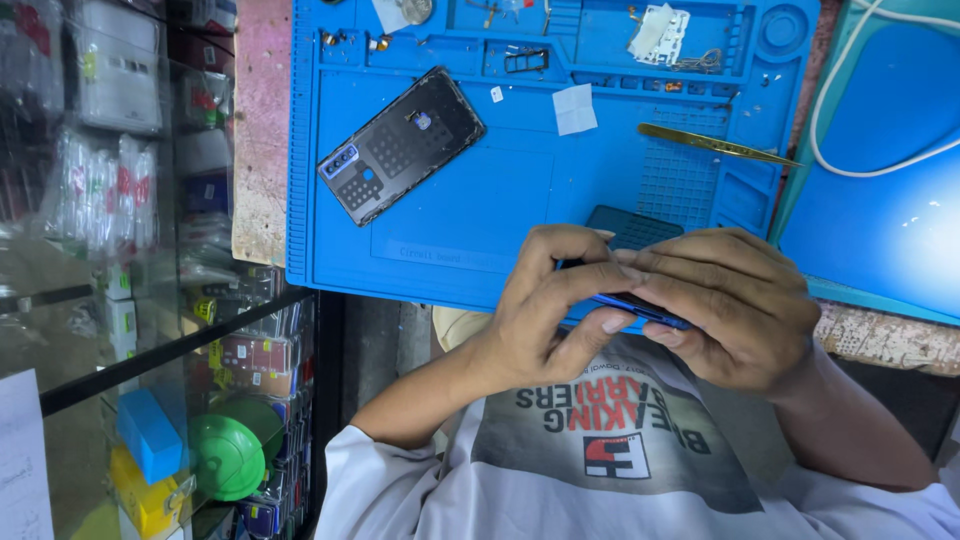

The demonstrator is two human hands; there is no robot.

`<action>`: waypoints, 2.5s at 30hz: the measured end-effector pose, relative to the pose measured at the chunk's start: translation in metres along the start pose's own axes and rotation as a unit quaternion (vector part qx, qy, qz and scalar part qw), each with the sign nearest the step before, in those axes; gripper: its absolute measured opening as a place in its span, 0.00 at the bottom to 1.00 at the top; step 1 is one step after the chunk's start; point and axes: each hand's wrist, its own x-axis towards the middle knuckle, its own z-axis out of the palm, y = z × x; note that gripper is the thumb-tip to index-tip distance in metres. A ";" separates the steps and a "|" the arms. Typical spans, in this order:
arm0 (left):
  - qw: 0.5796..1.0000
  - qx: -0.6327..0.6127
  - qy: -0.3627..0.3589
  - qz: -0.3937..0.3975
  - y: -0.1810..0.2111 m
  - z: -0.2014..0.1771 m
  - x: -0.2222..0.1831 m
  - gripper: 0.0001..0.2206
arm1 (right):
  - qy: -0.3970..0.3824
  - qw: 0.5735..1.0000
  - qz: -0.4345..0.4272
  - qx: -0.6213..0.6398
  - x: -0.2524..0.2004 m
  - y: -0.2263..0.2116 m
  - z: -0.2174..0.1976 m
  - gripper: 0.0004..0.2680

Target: The person disassembles a mobile phone using a tool, replaces internal components, reassembles the chassis, and connects a charger to verify the device powers on to the home screen. The person then inserts a SIM card tray by hand.

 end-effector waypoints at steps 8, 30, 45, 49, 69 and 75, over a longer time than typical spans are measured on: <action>0.998 -0.030 0.057 0.022 -0.012 0.006 -0.010 0.09 | 0.020 1.000 -0.009 -0.007 0.005 0.000 0.015 0.14; 0.979 0.108 -0.047 -0.168 -0.025 -0.057 -0.051 0.16 | -0.209 0.958 0.020 -0.193 0.030 -0.008 0.024 0.10; 0.984 0.068 -0.025 -0.160 -0.025 -0.054 -0.050 0.10 | -0.153 0.973 0.010 -0.171 0.022 -0.011 0.057 0.06; 0.984 0.059 -0.019 -0.167 -0.024 -0.052 -0.049 0.10 | -0.129 0.972 0.000 -0.194 0.024 -0.012 0.061 0.06; 0.984 0.034 -0.065 -0.162 -0.027 -0.050 -0.037 0.09 | -0.182 0.962 0.033 -0.199 0.018 -0.005 0.026 0.11; 0.985 0.026 -0.071 -0.156 -0.026 -0.054 -0.037 0.17 | -0.200 0.957 0.088 -0.191 0.011 0.001 0.003 0.12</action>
